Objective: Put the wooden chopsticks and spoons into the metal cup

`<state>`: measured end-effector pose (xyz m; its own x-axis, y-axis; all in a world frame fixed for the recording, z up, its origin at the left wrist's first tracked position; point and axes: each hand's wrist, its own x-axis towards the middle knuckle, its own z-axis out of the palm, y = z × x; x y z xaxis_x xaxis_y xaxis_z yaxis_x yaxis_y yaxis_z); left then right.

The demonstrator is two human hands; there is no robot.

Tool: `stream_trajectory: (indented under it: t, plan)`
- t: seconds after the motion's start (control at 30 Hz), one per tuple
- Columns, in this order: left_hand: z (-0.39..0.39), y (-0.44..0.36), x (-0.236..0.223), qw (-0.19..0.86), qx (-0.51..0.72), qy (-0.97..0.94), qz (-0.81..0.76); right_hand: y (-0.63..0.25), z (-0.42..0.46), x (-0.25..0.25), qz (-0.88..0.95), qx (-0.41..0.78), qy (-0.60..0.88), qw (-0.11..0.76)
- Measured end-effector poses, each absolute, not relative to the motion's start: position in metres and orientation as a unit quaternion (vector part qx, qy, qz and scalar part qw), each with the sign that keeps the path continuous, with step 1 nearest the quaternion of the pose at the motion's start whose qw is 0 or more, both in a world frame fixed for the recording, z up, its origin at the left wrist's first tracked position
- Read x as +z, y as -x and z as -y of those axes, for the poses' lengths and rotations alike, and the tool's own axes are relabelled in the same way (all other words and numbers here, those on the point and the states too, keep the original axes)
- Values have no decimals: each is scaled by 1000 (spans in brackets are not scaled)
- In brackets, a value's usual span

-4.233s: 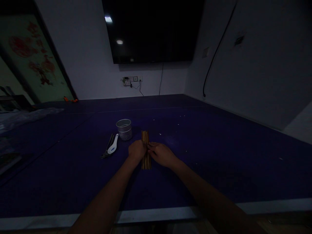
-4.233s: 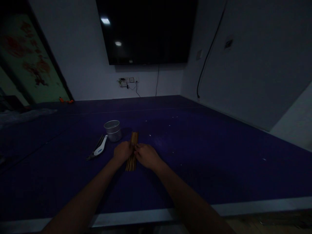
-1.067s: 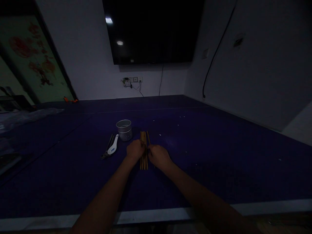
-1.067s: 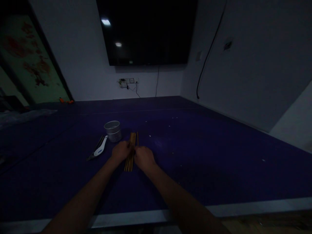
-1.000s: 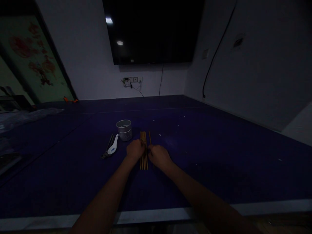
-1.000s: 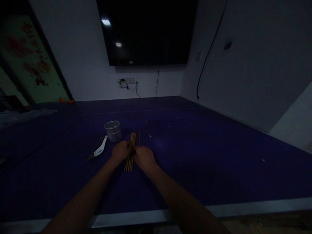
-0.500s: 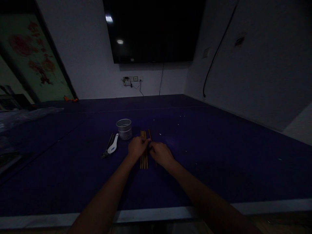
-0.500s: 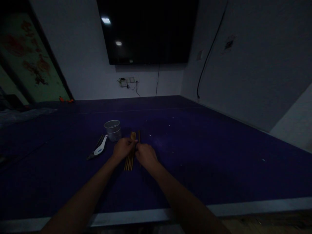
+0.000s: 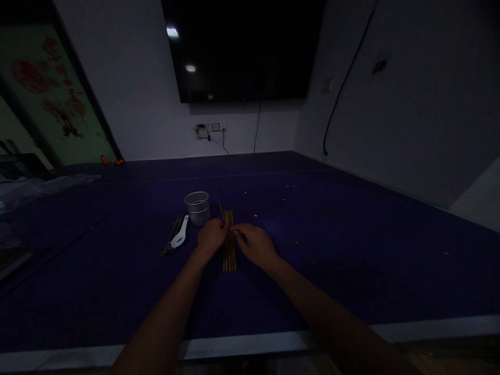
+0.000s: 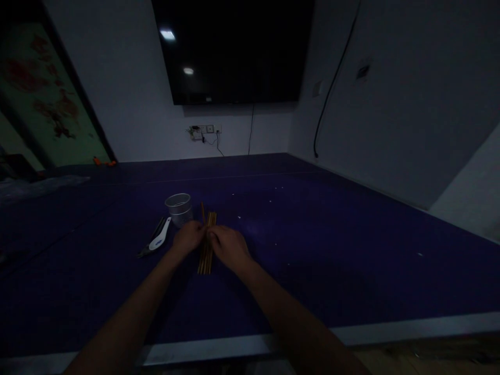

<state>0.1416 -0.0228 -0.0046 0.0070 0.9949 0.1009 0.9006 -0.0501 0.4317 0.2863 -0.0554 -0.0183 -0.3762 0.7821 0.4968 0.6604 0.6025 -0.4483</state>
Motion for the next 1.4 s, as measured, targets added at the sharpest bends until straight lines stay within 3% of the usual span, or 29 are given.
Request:
stream_trajectory:
  t: [0.13, 0.3, 1.03, 1.4]
  plan:
    - [29, -138, 4, 62, 54, -712, -697, -289, 57, -17, 826, 76, 461, 315]
    - [28, -137, 1, 59, -7, -710, -702, -289, 56, -18, 828, 59, 481, 282]
    - [27, -138, -6, 25, -7, -728, -685, -290, 53, -19, 834, 45, 507, 215]
    - [28, -139, -4, 16, 8, -729, -684, -291, 48, -29, 885, 63, 405, 223]
